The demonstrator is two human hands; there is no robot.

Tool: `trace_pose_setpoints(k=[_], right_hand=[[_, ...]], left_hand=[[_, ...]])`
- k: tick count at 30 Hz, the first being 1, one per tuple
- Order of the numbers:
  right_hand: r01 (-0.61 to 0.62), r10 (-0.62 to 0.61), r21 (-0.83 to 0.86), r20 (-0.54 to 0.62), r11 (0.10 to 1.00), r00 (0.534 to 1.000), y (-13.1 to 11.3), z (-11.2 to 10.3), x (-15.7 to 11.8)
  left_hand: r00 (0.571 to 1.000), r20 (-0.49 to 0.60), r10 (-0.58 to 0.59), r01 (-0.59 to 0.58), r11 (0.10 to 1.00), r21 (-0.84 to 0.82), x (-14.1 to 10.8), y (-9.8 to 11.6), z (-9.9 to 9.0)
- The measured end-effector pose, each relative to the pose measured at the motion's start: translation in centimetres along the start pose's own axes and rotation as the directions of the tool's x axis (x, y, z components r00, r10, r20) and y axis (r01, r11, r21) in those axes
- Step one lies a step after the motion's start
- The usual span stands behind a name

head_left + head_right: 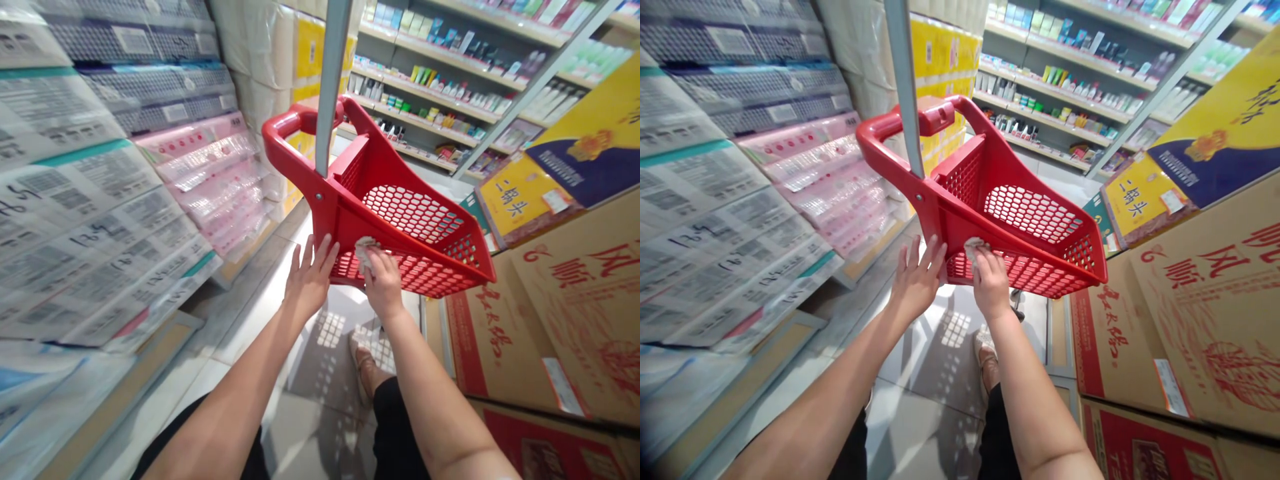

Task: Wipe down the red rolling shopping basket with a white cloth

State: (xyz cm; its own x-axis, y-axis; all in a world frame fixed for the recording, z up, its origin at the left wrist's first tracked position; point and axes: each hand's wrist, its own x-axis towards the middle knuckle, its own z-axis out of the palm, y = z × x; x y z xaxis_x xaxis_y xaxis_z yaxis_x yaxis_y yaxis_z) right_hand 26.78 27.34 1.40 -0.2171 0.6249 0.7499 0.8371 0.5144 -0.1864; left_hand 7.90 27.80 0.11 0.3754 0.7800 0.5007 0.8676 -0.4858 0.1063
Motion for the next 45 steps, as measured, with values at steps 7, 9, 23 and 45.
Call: trace_pose_setpoints(k=[7,9,23,45], right_hand=[[-0.044,0.044,0.005,0.011,0.999,0.999,0.7,0.8,-0.7],[0.013,-0.016,0.039,0.095,0.999,0.995,0.8,1.1,-1.1],[-0.147,0.147,-0.045,0.012,0.988,0.989,0.9,0.8,-1.8],[-0.141,0.139,-0.055,-0.037,0.989,0.990,1.8,-0.8,-2.8]], left_hand=[[0.996,0.077,0.049,-0.053,0.997,0.056,-0.2,-0.1,1.2],[0.996,0.083,0.034,-0.040,0.997,0.062,-0.3,0.0,1.6],[0.992,0.126,0.027,-0.030,0.999,0.016,-0.6,0.1,3.2],[0.982,0.180,0.053,-0.048,0.998,-0.030,-0.5,0.5,3.3]])
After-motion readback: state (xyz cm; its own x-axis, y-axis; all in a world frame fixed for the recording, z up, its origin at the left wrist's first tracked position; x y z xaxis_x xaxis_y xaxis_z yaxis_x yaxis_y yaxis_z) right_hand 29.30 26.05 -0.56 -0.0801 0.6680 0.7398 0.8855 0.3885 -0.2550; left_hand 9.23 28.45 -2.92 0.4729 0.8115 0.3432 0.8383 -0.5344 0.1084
